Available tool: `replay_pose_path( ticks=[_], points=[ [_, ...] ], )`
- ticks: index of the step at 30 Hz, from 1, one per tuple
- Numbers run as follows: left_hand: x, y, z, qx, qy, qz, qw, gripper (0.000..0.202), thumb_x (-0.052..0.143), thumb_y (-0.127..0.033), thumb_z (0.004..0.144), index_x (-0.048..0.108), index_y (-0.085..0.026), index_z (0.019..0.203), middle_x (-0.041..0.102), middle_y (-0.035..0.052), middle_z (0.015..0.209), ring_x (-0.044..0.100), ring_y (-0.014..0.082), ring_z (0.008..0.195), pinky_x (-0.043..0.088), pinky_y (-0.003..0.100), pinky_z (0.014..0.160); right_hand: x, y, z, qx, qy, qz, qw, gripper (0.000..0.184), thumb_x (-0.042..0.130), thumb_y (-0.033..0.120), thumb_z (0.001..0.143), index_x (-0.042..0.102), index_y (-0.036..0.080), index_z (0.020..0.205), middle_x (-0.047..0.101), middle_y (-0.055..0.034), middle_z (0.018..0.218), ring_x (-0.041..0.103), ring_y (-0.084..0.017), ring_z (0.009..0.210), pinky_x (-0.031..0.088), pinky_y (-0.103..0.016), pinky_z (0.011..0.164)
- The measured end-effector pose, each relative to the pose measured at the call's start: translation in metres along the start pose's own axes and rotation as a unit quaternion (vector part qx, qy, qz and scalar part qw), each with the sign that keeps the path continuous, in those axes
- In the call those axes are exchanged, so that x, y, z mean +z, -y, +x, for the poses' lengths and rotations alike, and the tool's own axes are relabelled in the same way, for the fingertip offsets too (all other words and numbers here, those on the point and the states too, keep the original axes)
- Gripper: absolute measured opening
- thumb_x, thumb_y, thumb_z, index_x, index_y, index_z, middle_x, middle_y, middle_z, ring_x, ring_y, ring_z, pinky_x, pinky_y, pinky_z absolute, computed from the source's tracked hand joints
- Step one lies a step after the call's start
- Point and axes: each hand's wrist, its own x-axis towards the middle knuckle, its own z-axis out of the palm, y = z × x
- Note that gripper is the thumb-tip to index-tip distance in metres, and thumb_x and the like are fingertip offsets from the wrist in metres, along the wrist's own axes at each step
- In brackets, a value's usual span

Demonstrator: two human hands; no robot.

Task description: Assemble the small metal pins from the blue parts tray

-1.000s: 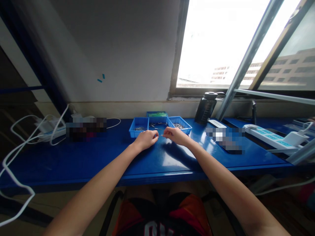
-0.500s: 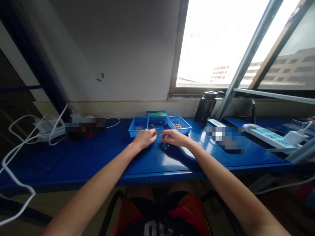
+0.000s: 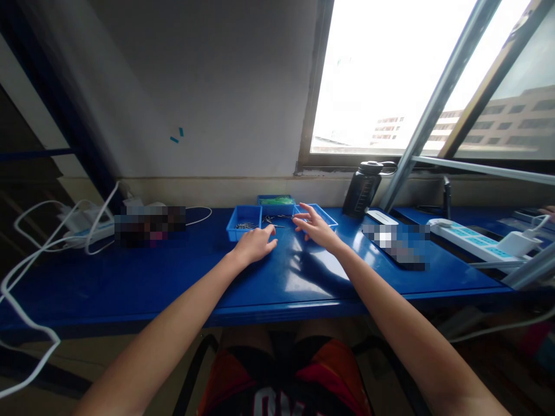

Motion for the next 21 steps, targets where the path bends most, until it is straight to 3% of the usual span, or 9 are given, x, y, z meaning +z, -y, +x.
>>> replay_pose_path(
  ticks=[2,4,8,12,16,21],
  points=[
    [0.001,0.001,0.0,0.002,0.025,0.015,1.0,0.029,0.043,-0.041,0.079,0.054,-0.021,0.097,0.064,0.0061,0.084,0.06,0.0207,0.075,0.043,0.027,0.064,0.002,0.0,-0.002,-0.004,0.041,-0.027,0.999,0.056,0.048,0.04,0.077,0.031,0.023,0.128,0.055,-0.0083,0.11,0.058,-0.011,0.068,0.044,-0.02,0.047],
    [0.001,0.002,0.0,0.005,0.038,0.022,0.999,0.027,0.042,-0.04,0.079,0.057,-0.022,0.093,0.064,0.0059,0.085,0.06,0.0211,0.077,0.043,0.027,0.064,0.006,-0.001,-0.004,-0.03,0.081,-0.1,0.991,0.042,0.049,0.036,0.078,0.046,0.021,0.117,0.059,-0.0062,0.101,0.057,-0.01,0.065,0.045,-0.021,0.054],
    [0.004,0.003,0.001,0.011,0.04,0.022,0.999,0.027,0.041,-0.04,0.078,0.058,-0.022,0.089,0.064,0.0054,0.085,0.059,0.0205,0.076,0.042,0.026,0.063,0.013,-0.006,-0.005,-0.087,0.12,-0.244,0.958,0.024,0.05,0.029,0.078,0.06,0.017,0.097,0.063,-0.0053,0.09,0.056,-0.011,0.068,0.043,-0.023,0.066],
    [0.006,0.005,0.002,0.018,0.039,0.021,0.999,0.028,0.041,-0.042,0.078,0.059,-0.022,0.088,0.064,0.0051,0.084,0.059,0.0198,0.074,0.042,0.026,0.062,0.017,-0.01,-0.005,-0.095,0.137,-0.313,0.935,0.024,0.046,0.028,0.082,0.06,0.017,0.098,0.06,-0.0075,0.096,0.058,-0.013,0.075,0.043,-0.023,0.071],
    [0.006,0.006,0.002,0.018,0.039,0.022,0.999,0.03,0.04,-0.043,0.078,0.059,-0.022,0.087,0.064,0.0052,0.083,0.058,0.0198,0.073,0.041,0.026,0.061,0.025,-0.008,-0.002,-0.097,0.124,-0.393,0.906,0.031,0.04,0.027,0.084,0.053,0.016,0.11,0.052,-0.0116,0.114,0.058,-0.019,0.09,0.043,-0.027,0.078],
    [0.008,0.007,0.002,0.018,0.041,0.024,0.999,0.029,0.04,-0.043,0.078,0.058,-0.023,0.088,0.064,0.0049,0.083,0.058,0.0199,0.072,0.041,0.026,0.061,0.04,0.0,0.011,-0.044,0.121,-0.5,0.857,0.033,0.033,0.014,0.084,0.048,0.011,0.113,0.047,-0.0189,0.118,0.061,-0.024,0.086,0.047,-0.032,0.07]
  ],
)
